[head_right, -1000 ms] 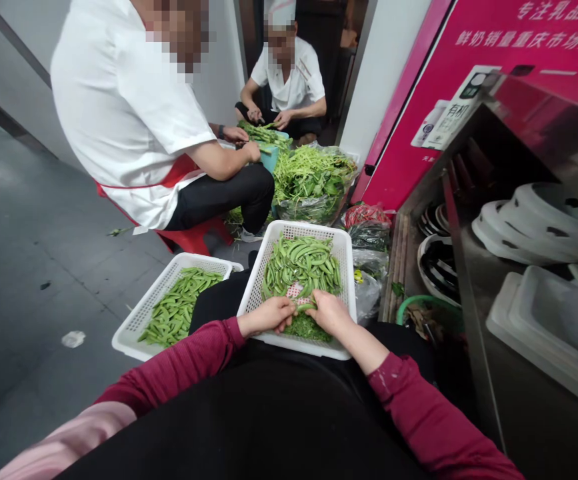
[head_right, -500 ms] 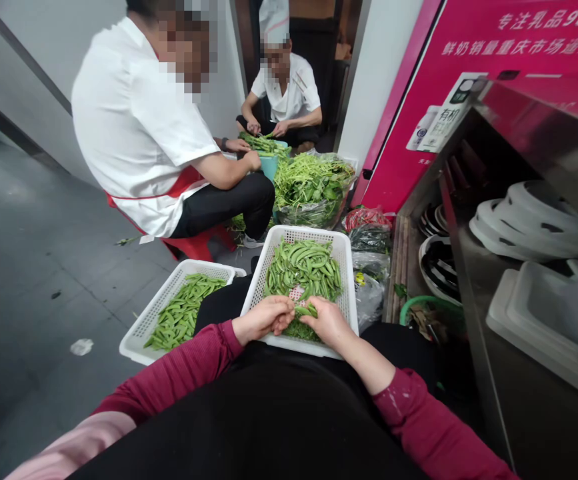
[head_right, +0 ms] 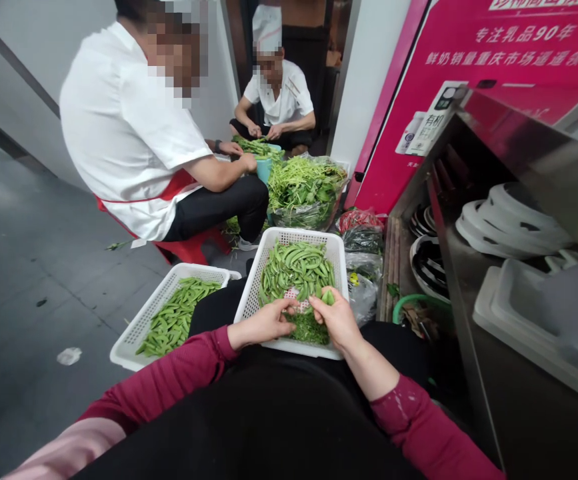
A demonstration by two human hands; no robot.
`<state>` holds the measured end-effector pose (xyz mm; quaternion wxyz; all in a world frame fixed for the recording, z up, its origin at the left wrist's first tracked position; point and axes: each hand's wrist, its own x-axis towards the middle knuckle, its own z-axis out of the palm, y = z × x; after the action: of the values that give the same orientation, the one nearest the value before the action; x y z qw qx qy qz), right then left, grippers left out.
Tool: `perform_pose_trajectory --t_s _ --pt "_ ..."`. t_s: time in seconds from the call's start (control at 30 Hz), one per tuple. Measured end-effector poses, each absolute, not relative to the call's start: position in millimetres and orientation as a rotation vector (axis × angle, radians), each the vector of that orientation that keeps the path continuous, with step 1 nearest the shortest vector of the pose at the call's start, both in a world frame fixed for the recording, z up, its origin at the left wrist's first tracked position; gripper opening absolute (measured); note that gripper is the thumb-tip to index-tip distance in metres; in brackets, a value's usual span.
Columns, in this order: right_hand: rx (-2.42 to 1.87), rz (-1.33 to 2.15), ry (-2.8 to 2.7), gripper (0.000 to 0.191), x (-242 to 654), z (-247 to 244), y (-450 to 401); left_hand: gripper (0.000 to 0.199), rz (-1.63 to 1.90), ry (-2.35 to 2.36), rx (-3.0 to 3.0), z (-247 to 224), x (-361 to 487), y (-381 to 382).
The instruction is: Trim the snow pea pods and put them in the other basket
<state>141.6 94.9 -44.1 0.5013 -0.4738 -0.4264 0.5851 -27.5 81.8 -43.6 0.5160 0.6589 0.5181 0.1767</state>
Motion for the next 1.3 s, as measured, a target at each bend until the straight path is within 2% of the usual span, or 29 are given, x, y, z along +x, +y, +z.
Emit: perform_pose_trajectory --t_s 0.17,0.23,0.3,0.37,0.43,0.5,0.57,0.63,0.7,0.77,0.8,0.9,0.97,1.07,1.17,1.23,1.3 --pt "-1.168 1.508 -1.134 0.032 132 -49 87 0.027 0.312 1.061 1.676 -28 -22 86" --pt "-1.313 1.287 -1.330 0.034 136 -45 87 0.027 0.302 1.101 1.820 -27 -23 86" --pt "-1.423 0.888 -1.653 0.035 145 -40 88 0.026 0.259 1.175 1.996 -27 -26 86" --pt "-1.343 0.579 -2.115 0.027 154 -34 88 0.025 0.154 1.192 2.164 -25 -31 84" --pt "-1.142 0.494 -2.576 0.017 159 -30 89 0.023 0.054 1.116 2.288 -23 -34 82" --pt "-1.039 0.549 -2.797 0.019 157 -29 89 0.021 0.054 1.056 2.345 -24 -35 80" --pt "-1.116 0.699 -2.690 0.013 150 -33 87 0.021 0.186 1.111 2.348 -28 -33 76" --pt "-1.256 0.993 -2.330 0.010 139 -41 81 0.021 0.381 1.217 2.297 -36 -30 73" --pt "-1.321 1.392 -1.835 0.019 129 -51 76 0.024 0.551 1.330 2.209 -44 -28 71" --pt "-1.293 1.680 -1.349 0.025 127 -61 77 0.026 0.611 1.430 2.128 -51 -27 71" --pt "-1.267 1.718 -1.161 0.027 129 -65 81 0.026 0.577 1.473 2.104 -55 -28 72" --pt "-1.265 1.483 -0.902 0.027 147 -68 111 0.025 0.272 1.578 2.098 -65 -34 78" --pt "-1.327 1.272 -0.991 0.026 158 -66 136 0.022 0.037 1.591 2.136 -71 -38 81" --pt "-1.444 0.991 -1.705 0.020 156 -68 159 0.022 -0.167 1.503 2.219 -73 -41 84" --pt "-1.462 0.489 -2.682 0.018 132 -80 166 0.024 -0.239 1.451 2.252 -68 -39 86" --pt "-1.437 0.248 -3.002 0.019 115 -91 167 0.024 -0.254 1.469 2.238 -64 -37 86" --pt "-1.412 0.213 -3.088 0.019 105 -100 170 0.026 -0.250 1.478 2.217 -62 -38 85"
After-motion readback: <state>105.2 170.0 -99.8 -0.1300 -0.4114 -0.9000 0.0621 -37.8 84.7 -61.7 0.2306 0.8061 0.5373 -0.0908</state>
